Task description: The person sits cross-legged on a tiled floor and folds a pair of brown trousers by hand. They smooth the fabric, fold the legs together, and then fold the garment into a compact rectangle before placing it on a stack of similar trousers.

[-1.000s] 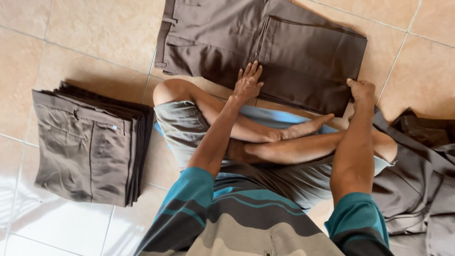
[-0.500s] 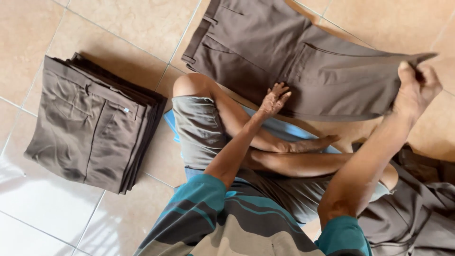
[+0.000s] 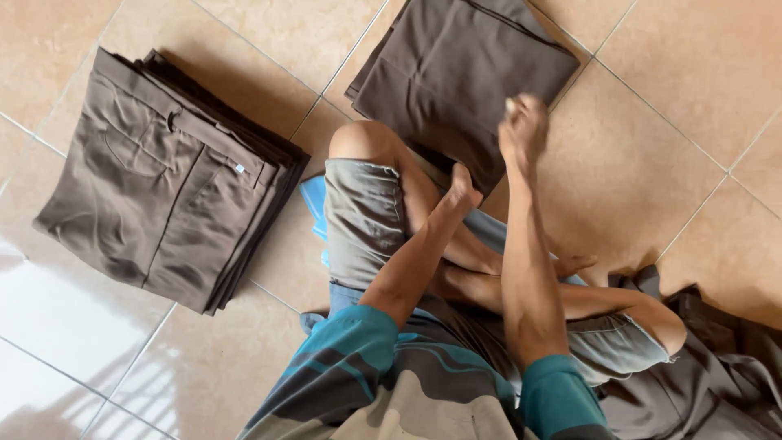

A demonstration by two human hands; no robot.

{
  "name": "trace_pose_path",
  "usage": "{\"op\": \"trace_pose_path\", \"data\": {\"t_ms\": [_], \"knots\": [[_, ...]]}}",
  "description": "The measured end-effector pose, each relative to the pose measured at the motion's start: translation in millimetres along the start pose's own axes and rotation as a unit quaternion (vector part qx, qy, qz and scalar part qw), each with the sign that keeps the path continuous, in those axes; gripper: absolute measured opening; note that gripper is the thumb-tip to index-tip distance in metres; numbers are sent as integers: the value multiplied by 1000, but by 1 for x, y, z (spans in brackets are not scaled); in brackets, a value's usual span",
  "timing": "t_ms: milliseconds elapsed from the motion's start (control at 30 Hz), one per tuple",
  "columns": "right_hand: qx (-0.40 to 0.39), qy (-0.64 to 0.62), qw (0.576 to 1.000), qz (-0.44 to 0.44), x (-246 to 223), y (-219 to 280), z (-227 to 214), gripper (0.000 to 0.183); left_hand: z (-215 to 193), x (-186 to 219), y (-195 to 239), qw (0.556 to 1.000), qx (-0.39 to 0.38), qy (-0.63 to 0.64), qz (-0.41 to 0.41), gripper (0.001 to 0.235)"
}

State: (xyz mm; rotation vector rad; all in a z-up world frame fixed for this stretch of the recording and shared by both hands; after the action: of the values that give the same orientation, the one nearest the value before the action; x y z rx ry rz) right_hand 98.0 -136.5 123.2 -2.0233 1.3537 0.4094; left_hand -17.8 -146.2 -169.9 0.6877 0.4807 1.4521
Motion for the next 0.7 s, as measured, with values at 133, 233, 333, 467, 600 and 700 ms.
{"op": "trace_pose_path", "data": {"t_ms": [133,233,333,467,600,700], "knots": [[-250,149,889,354,156,92,54,71,59,32,27,1000,-21,-2,17,66],[-138,-166,838,502,133,118,40,100,53,25,26,999,2,-30,-21,63],[-64,-270,830,484,193,162,64,101,44,11,18,995,34,-69,-68,60],[52,-159,885,434,345,136,24,38,27,29,5,902,23,-421,-89,53],[12,-157,887,433,333,168,-55,37,88,125,27,622,31,-749,226,16],[31,-252,826,504,260,166,-73,47,137,202,90,546,186,-755,311,31]]}}
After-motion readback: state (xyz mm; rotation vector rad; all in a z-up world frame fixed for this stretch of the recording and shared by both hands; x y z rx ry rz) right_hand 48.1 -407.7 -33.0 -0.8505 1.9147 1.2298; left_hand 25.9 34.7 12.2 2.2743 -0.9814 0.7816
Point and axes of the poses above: each hand's wrist, its own y-axis away from the middle knuckle, its own z-axis out of the palm, x = y × z, the point moved 9 cm from there along -y, towards the middle knuckle, and after that the axes turned 2 degrees about z, right-handed, at the moved point
